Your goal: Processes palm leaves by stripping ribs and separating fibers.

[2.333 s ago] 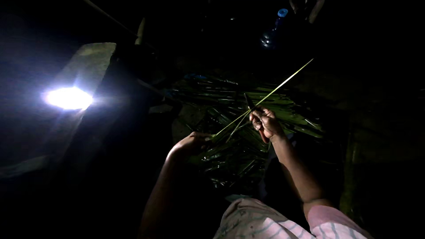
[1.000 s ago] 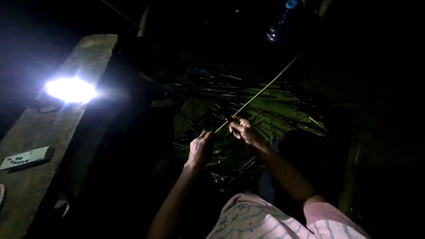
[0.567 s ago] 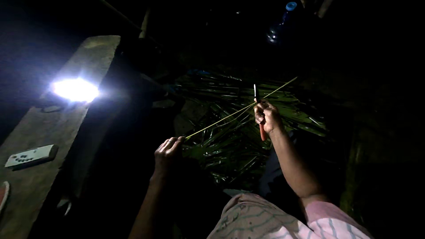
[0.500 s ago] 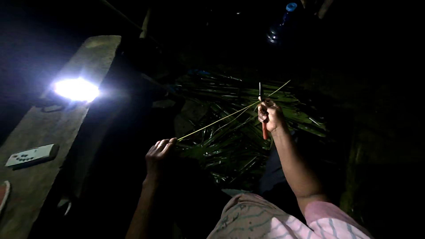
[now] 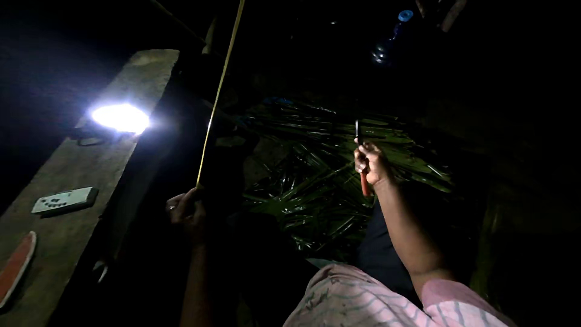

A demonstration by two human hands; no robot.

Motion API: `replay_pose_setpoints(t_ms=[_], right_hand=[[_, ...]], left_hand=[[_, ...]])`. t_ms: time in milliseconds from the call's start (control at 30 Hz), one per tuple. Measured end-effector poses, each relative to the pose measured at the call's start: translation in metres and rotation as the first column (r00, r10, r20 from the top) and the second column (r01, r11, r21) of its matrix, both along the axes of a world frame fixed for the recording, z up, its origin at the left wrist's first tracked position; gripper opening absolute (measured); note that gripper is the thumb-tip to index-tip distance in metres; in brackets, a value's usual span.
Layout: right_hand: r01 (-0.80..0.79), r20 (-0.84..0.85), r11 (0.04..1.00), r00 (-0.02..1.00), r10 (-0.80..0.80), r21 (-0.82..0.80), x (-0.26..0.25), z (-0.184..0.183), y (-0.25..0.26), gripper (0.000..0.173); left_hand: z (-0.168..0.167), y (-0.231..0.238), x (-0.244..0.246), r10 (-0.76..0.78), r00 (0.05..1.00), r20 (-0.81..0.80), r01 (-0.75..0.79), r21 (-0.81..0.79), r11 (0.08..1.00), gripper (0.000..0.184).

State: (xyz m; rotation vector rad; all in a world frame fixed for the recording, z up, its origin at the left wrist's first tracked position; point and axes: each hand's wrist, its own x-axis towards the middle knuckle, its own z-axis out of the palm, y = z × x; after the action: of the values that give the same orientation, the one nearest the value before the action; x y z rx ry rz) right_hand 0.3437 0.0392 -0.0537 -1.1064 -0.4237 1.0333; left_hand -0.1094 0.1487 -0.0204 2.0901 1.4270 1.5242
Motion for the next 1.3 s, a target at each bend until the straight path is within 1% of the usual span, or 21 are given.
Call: replay_pose_setpoints(t_ms=[67,133,200,233,300,333,367,433,500,567,600,667,733,800,867,900,1000,1067,1200,1300], right_hand=[[-0.171,0.013,0.985,0.985,0.171,-0.013,-0.022,-0.008,0.002,0.031],[-0.357,0.051,0.933,0.933,0.355,0.033,-0.044,-0.017,0.003,0.031],[-0.503,0.115,0.861,0.862,0.494,0.067,-0.063,-0.02,-0.002,0.033],[-0.565,0.114,0.822,0.823,0.556,0.071,-0.071,-0.019,-0.005,0.036],[-0.646,0.076,0.761,0.763,0.642,0.062,-0.085,-0.021,-0.009,0.053],[-0.65,0.041,0.757,0.76,0.649,0.064,-0.092,-0.022,-0.01,0.057],[-0.632,0.007,0.772,0.774,0.633,0.066,-0.098,-0.023,-0.011,0.055],[-0.545,-0.084,0.838,0.834,0.546,0.032,-0.105,-0.026,-0.01,0.048],[-0.474,-0.196,0.88,0.865,0.461,-0.021,-0.104,-0.031,-0.005,0.043],[-0.472,-0.26,0.881,0.854,0.45,-0.023,-0.1,-0.036,-0.001,0.034],[-0.48,-0.265,0.877,0.846,0.462,-0.005,-0.098,-0.037,-0.001,0.035],[-0.487,-0.239,0.873,0.843,0.481,0.039,-0.095,-0.036,-0.004,0.037],[-0.457,-0.196,0.886,0.865,0.462,0.076,-0.089,-0.034,-0.002,0.027],[-0.38,-0.179,0.923,0.906,0.384,0.055,-0.081,-0.033,0.002,0.022],[-0.266,-0.193,0.964,0.946,0.262,0.001,-0.069,-0.03,0.005,0.019],[-0.234,-0.187,0.972,0.955,0.23,0.002,-0.061,-0.029,0.006,0.019],[-0.206,-0.178,0.978,0.964,0.199,-0.022,-0.045,-0.03,0.007,0.019],[-0.194,-0.164,0.977,0.97,0.178,-0.088,-0.049,-0.027,0.006,0.023],[-0.152,-0.071,0.939,0.988,0.136,-0.309,-0.077,-0.01,0.004,0.033],[-0.192,-0.056,0.921,0.981,0.184,-0.338,-0.086,-0.007,-0.002,0.04]], left_hand=[[0.005,-0.002,0.046,-0.065,0.979,0.194,0.076,-0.051,0.996,0.027],[0.003,-0.003,0.092,-0.135,0.937,0.322,0.174,-0.098,0.98,0.033],[-0.002,-0.011,0.136,-0.193,0.905,0.379,0.27,-0.161,0.949,0.036],[-0.009,-0.016,0.155,-0.244,0.886,0.395,0.331,-0.167,0.929,0.034],[-0.03,-0.026,0.186,-0.324,0.835,0.444,0.432,-0.165,0.887,0.029],[-0.042,-0.031,0.196,-0.354,0.811,0.466,0.475,-0.17,0.864,0.029],[-0.052,-0.037,0.203,-0.379,0.785,0.49,0.521,-0.192,0.832,0.028],[-0.065,-0.044,0.208,-0.438,0.729,0.526,0.612,-0.212,0.762,0.02],[-0.066,-0.048,0.208,-0.486,0.68,0.549,0.668,-0.19,0.719,0.018],[-0.067,-0.048,0.208,-0.512,0.654,0.557,0.685,-0.148,0.713,0.02],[-0.068,-0.048,0.208,-0.504,0.649,0.569,0.683,-0.145,0.716,0.021],[-0.07,-0.048,0.207,-0.46,0.645,0.611,0.691,-0.209,0.691,0.021],[-0.067,-0.048,0.207,-0.402,0.651,0.644,0.694,-0.29,0.659,0.02],[-0.063,-0.046,0.205,-0.386,0.649,0.655,0.7,-0.316,0.641,0.018],[-0.057,-0.044,0.202,-0.371,0.648,0.665,0.687,-0.302,0.66,0.018],[-0.055,-0.043,0.2,-0.356,0.645,0.676,0.673,-0.282,0.684,0.017],[-0.056,-0.039,0.195,-0.343,0.639,0.689,0.623,-0.202,0.756,0.013],[-0.058,-0.039,0.196,-0.364,0.674,0.643,0.577,-0.151,0.803,0.012],[-0.058,-0.039,0.198,-0.398,0.729,0.556,0.506,-0.046,0.862,0.011],[-0.057,-0.037,0.195,-0.416,0.742,0.526,0.49,-0.003,0.871,0.01]])
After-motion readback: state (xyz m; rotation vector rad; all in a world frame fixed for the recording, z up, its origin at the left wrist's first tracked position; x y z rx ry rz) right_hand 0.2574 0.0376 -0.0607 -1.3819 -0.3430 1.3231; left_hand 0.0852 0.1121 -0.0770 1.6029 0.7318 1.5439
